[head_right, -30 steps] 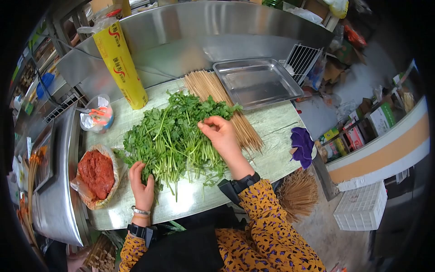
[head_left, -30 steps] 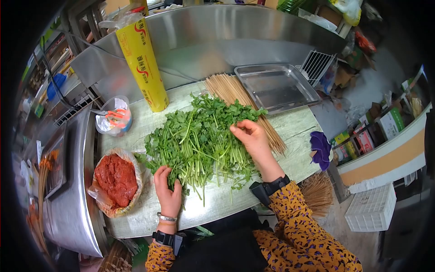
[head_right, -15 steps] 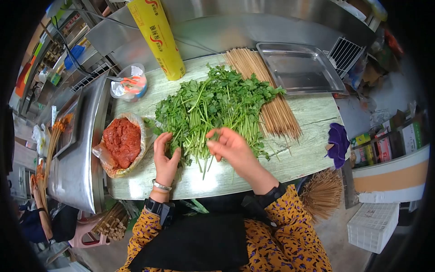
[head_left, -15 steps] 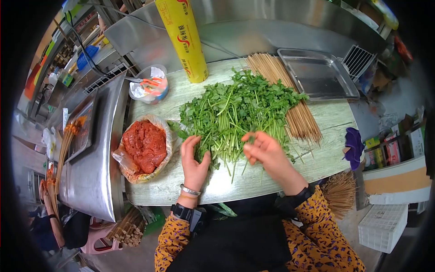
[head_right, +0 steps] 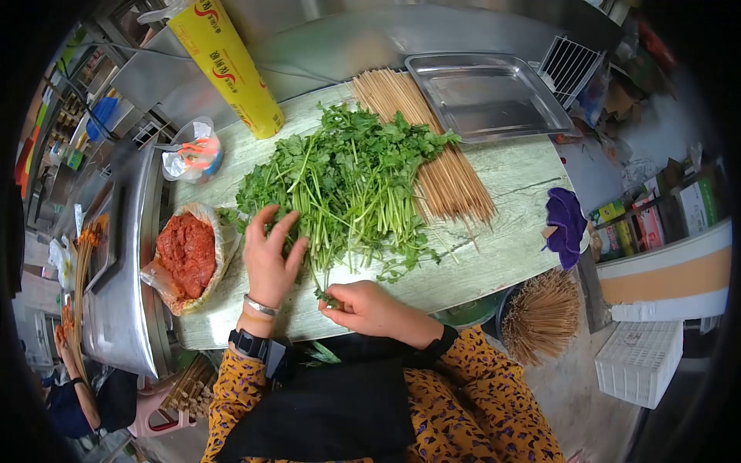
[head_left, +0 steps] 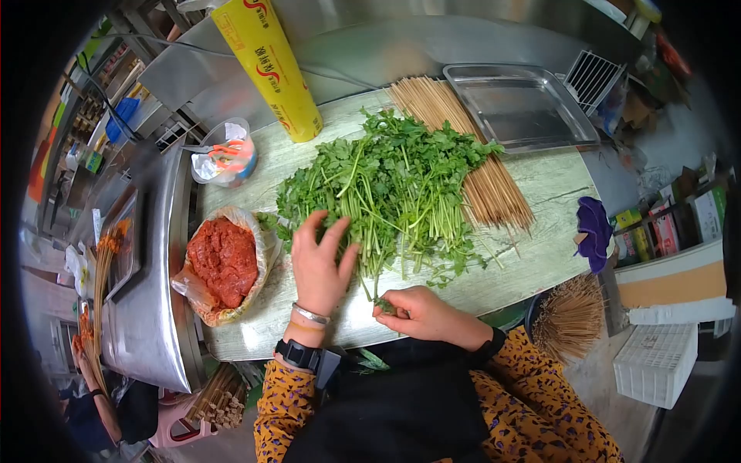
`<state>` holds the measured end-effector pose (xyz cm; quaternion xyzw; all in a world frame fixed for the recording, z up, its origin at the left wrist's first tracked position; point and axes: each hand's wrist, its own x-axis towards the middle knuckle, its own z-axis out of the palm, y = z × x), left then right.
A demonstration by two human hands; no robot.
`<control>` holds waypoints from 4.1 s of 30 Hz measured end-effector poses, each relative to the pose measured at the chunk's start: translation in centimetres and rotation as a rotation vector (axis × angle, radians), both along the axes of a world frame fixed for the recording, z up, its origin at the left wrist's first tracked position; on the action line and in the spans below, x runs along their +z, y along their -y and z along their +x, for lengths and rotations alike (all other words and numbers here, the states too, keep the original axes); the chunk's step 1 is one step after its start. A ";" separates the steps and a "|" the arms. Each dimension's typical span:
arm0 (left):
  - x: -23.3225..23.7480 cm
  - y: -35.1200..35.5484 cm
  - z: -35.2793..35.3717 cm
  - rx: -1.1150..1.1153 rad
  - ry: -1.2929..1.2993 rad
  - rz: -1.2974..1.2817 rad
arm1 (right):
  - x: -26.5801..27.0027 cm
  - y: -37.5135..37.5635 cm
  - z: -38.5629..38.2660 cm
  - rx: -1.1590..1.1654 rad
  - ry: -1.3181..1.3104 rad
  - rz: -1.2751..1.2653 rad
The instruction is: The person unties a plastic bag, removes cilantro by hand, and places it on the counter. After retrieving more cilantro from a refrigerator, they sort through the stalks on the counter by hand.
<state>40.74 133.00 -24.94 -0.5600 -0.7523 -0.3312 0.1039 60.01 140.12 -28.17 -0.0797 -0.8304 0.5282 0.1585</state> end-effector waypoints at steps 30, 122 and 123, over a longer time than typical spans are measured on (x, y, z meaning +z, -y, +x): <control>2.1 1.8 5.2 -0.438 0.608 0.148 | 4.7 -1.5 1.0 -0.280 -0.004 -0.561; 1.1 -1.1 3.8 -0.293 1.273 0.003 | -0.3 -1.3 1.6 0.200 0.104 -0.801; 0.9 -0.5 3.5 -0.286 1.271 0.009 | -0.3 -1.3 1.6 0.209 0.107 -0.800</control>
